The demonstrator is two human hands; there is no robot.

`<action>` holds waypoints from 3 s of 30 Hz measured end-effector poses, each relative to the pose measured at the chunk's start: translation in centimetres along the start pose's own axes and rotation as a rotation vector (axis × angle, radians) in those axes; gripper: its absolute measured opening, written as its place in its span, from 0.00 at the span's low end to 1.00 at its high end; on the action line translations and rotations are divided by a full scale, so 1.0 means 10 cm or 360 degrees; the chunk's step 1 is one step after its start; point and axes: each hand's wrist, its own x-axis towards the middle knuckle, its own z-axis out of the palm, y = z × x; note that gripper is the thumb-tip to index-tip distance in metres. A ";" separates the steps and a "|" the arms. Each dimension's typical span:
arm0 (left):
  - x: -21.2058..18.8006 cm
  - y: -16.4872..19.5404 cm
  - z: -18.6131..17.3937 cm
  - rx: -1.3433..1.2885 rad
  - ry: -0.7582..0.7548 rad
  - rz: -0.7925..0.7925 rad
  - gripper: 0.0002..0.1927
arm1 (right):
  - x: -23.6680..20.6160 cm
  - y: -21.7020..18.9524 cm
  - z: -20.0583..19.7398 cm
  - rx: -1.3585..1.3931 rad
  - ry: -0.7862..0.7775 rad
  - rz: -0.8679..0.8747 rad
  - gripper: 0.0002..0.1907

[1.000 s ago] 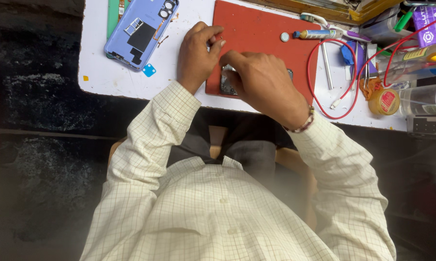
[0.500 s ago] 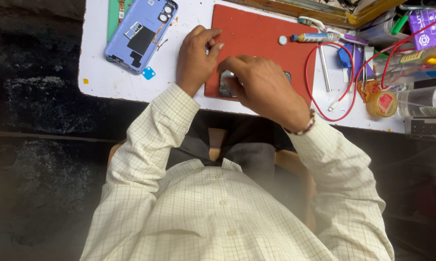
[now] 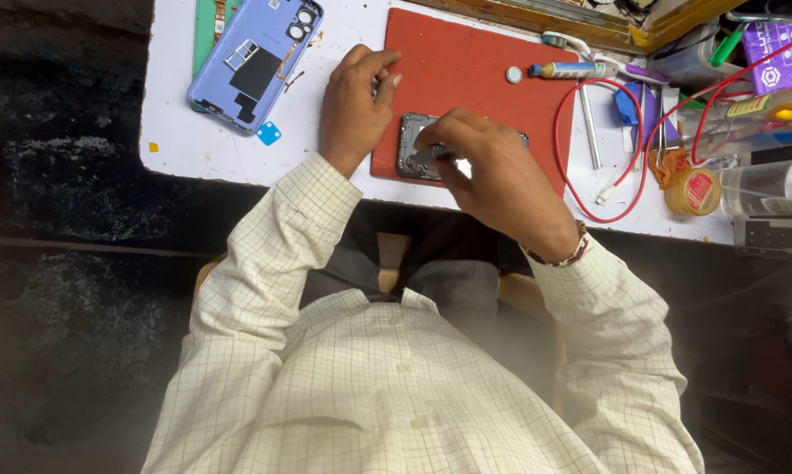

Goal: The person repairs a smartphone at a workbench. They use a screwdriver to remove and tighten screws on the disassembled phone, pry and reposition the back cover and camera module, align the rear housing onto the frame, and press components into place before setting the phone down.

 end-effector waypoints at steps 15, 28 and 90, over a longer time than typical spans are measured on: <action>-0.02 -0.06 0.04 -0.0065 0.0086 0.0118 0.05 | -0.33 0.42 0.03 0.0318 0.0409 0.0337 0.13; -0.01 -0.15 0.16 -0.0037 0.0081 0.0130 0.05 | -0.64 0.54 0.06 0.0312 0.0382 0.0368 0.14; -0.07 -0.03 0.11 -0.0138 -0.0312 0.0461 0.10 | -0.33 0.76 0.07 0.0357 0.0699 0.0117 0.14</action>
